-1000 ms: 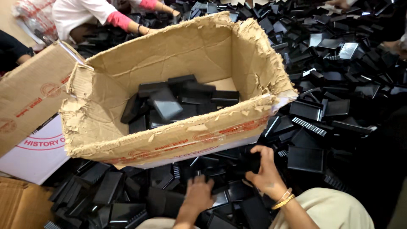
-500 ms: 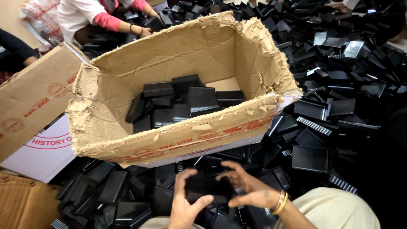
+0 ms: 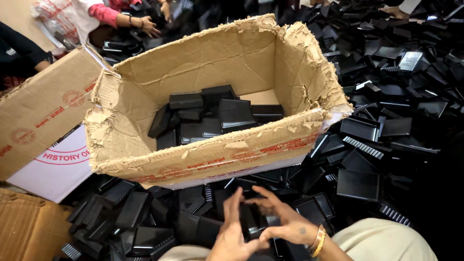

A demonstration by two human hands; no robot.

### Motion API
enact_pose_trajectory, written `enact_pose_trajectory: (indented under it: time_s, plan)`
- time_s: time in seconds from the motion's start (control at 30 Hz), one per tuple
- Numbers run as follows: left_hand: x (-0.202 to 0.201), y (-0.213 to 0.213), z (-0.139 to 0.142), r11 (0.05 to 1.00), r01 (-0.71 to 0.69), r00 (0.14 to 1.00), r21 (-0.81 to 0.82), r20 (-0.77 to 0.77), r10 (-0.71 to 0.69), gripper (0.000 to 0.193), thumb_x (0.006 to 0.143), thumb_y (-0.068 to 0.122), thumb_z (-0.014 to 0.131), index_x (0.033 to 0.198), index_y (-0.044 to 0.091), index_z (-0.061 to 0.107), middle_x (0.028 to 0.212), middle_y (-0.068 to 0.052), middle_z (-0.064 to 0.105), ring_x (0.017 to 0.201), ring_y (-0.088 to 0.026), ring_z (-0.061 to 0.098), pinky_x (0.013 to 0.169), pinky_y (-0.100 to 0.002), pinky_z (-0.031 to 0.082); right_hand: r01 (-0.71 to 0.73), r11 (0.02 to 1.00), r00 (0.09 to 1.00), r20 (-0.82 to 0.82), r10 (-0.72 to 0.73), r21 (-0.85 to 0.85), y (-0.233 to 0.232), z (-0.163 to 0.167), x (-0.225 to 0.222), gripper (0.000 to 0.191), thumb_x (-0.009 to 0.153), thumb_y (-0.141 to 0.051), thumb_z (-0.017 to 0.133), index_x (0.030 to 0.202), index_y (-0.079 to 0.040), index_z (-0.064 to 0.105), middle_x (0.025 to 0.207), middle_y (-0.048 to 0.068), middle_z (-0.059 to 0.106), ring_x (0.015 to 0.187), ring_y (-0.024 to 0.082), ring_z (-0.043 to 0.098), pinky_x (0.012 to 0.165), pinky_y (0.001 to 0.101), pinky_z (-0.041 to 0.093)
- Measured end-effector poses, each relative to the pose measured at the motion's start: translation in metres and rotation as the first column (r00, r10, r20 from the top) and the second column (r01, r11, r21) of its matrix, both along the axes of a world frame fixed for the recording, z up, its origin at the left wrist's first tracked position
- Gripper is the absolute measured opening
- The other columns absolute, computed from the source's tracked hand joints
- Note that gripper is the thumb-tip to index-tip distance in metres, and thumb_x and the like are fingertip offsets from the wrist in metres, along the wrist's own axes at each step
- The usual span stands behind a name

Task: The person sits on the floor among a large pile of black plastic boxes and picks them up one at a time, turning each over in their hands before placing it into a cardboard box in front of them. Other people nearby perform the same picking and boxing of the plastic parts.

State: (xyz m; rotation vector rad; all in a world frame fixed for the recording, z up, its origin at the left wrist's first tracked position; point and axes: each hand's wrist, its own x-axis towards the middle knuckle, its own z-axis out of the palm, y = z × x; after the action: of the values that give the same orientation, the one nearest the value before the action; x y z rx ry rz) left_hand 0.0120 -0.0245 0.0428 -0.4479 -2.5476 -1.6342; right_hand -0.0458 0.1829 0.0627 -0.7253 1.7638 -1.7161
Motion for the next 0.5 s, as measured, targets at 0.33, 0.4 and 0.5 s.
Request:
enact_pose_trajectory:
  time_s: [0.33, 0.4, 0.5]
  plan:
    - [-0.005, -0.004, -0.003, 0.978, 0.112, 0.993, -0.177, 0.067, -0.102, 0.144, 0.058, 0.026, 0.100, 0.161, 0.011, 0.001, 0.152, -0.029, 0.024, 0.140, -0.051, 0.041, 0.111, -0.045, 0.044, -0.021, 0.977, 0.923, -0.371, 0.100, 0.210, -0.005, -0.005, 0.003, 0.110, 0.076, -0.025, 0.090, 0.161, -0.009, 0.022, 0.161, 0.018, 0.045, 0.142, 0.029, 0.052, 0.115, 0.0401, 0.042]
    - [-0.006, -0.006, 0.000, 0.981, 0.140, 0.986, -0.136, 0.111, -0.125, 0.144, 0.059, 0.029, 0.097, 0.161, 0.010, -0.002, 0.155, -0.028, 0.023, 0.140, -0.049, 0.043, 0.112, -0.045, 0.045, -0.006, 0.960, 0.954, -0.287, 0.090, 0.281, -0.006, -0.010, 0.004, 0.108, 0.073, -0.030, 0.088, 0.159, -0.012, 0.026, 0.157, 0.013, 0.049, 0.131, 0.025, 0.060, 0.108, 0.0379, 0.049]
    - [-0.005, -0.006, 0.000, 0.982, 0.137, 0.990, -0.131, 0.053, -0.131, 0.146, 0.063, 0.031, 0.100, 0.161, 0.005, -0.005, 0.156, -0.033, 0.015, 0.143, -0.054, 0.035, 0.114, -0.050, 0.040, 0.025, 0.999, 0.998, -0.059, -0.023, 0.032, -0.009, -0.021, 0.000, 0.102, 0.074, -0.025, 0.087, 0.155, -0.018, 0.027, 0.148, 0.012, 0.052, 0.132, 0.023, 0.055, 0.104, 0.0389, 0.050]
